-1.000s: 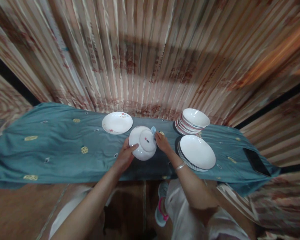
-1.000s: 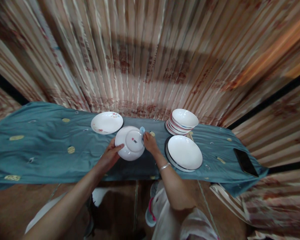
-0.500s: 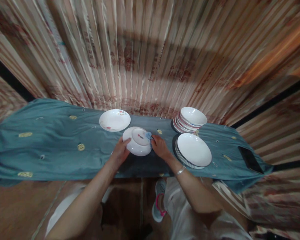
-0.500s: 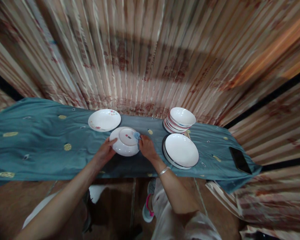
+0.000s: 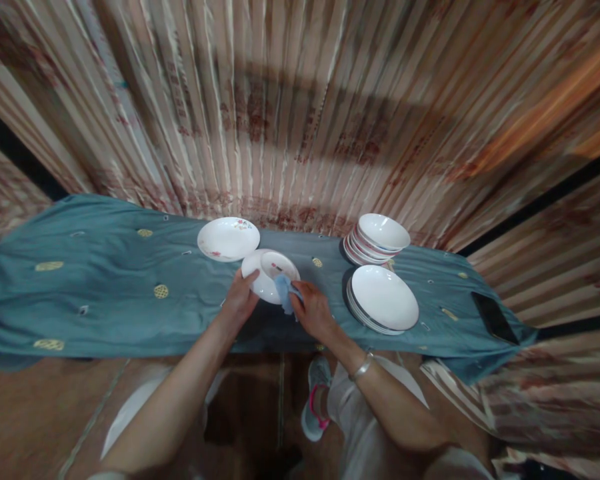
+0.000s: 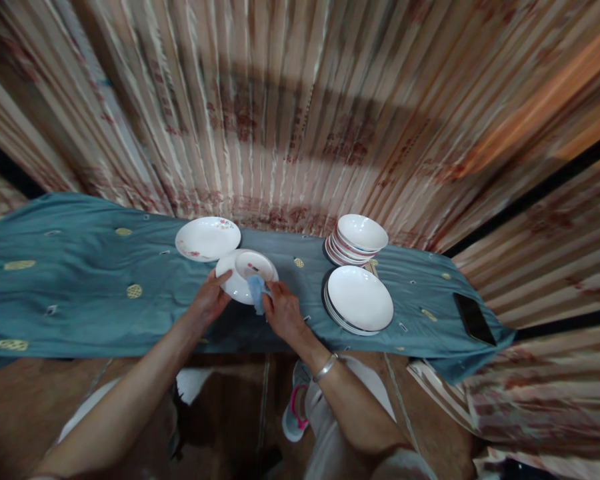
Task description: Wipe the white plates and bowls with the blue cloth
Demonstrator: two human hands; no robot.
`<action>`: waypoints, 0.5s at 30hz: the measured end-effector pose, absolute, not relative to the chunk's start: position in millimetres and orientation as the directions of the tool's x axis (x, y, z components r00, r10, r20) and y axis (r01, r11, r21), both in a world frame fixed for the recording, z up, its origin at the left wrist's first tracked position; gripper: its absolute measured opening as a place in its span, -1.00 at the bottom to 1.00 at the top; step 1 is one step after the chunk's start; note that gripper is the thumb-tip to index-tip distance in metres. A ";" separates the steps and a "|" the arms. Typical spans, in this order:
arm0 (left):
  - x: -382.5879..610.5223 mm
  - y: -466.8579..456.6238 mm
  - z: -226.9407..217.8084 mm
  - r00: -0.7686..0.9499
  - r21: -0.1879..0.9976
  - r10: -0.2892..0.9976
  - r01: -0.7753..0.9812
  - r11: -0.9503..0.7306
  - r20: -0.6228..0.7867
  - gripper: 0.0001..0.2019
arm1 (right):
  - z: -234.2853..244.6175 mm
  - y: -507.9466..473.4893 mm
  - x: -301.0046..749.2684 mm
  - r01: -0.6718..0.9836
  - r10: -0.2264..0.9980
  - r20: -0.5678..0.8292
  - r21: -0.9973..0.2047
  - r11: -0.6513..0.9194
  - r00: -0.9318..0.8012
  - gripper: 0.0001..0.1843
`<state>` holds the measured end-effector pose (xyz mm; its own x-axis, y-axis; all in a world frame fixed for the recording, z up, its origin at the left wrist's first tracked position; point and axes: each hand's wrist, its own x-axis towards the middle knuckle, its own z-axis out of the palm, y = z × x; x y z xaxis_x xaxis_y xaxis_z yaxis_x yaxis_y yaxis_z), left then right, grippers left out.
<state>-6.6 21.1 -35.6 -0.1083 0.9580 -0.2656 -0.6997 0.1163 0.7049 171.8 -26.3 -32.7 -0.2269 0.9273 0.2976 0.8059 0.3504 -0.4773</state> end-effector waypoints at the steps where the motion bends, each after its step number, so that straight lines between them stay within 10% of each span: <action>1: -5.8 21.3 -35.6 -0.109 0.709 0.963 -0.698 0.102 -0.247 -0.63 | -30.9 -27.6 170.2 0.796 0.926 0.298 -0.489 0.357 -0.232 -0.69; 15: 7.0 1.6 2.0 -0.126 0.899 0.992 -0.435 -0.053 -0.002 -0.46 | -7.2 -25.5 156.8 0.547 0.937 0.282 -0.760 0.350 -0.208 -0.71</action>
<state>7.0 1.6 2.0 -0.1260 0.9920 -0.0023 -0.4347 -0.0531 0.8990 156.8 -25.5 -7.2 -0.2080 0.9366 0.2821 0.5474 0.3504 -0.7599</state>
